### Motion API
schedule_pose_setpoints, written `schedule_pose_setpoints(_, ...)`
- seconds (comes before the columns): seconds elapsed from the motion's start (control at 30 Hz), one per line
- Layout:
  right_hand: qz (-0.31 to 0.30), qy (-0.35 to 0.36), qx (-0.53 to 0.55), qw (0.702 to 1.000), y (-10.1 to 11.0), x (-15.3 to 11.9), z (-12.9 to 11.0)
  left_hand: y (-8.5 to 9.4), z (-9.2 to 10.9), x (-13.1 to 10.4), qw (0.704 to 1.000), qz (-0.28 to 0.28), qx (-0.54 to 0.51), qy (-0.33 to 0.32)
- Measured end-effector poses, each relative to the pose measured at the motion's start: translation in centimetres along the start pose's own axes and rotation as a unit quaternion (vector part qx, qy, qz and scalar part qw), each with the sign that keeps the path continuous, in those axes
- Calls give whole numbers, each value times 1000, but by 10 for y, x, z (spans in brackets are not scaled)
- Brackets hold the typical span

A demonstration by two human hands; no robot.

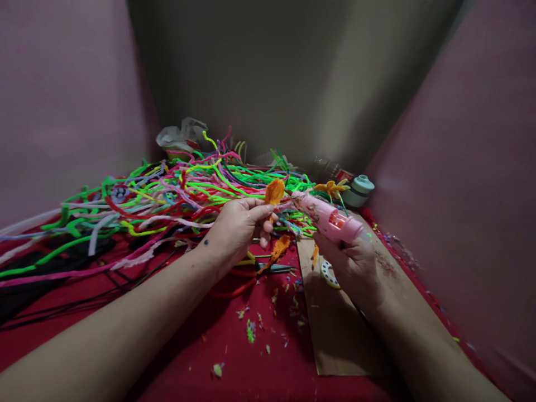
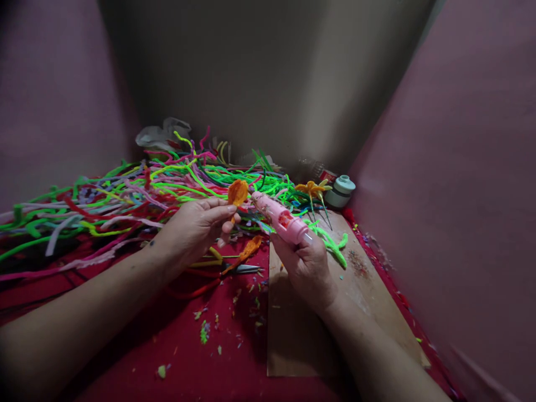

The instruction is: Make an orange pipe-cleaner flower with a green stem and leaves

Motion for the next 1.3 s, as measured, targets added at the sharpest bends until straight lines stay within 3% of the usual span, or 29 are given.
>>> schedule_pose_setpoints(1.3,-16,16,16,1000,1,2,-9,3,-1,3,1000,1,-27,-4)
Point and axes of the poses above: each hand's wrist, its own x-axis towards the middle knuckle, its own y-axis out of the back of the hand, z = x × y, the point moved 6 cm from there along x, towards the middle knuckle, and after that the axes turned 14 degrees about -x, right-handed, at the moved point
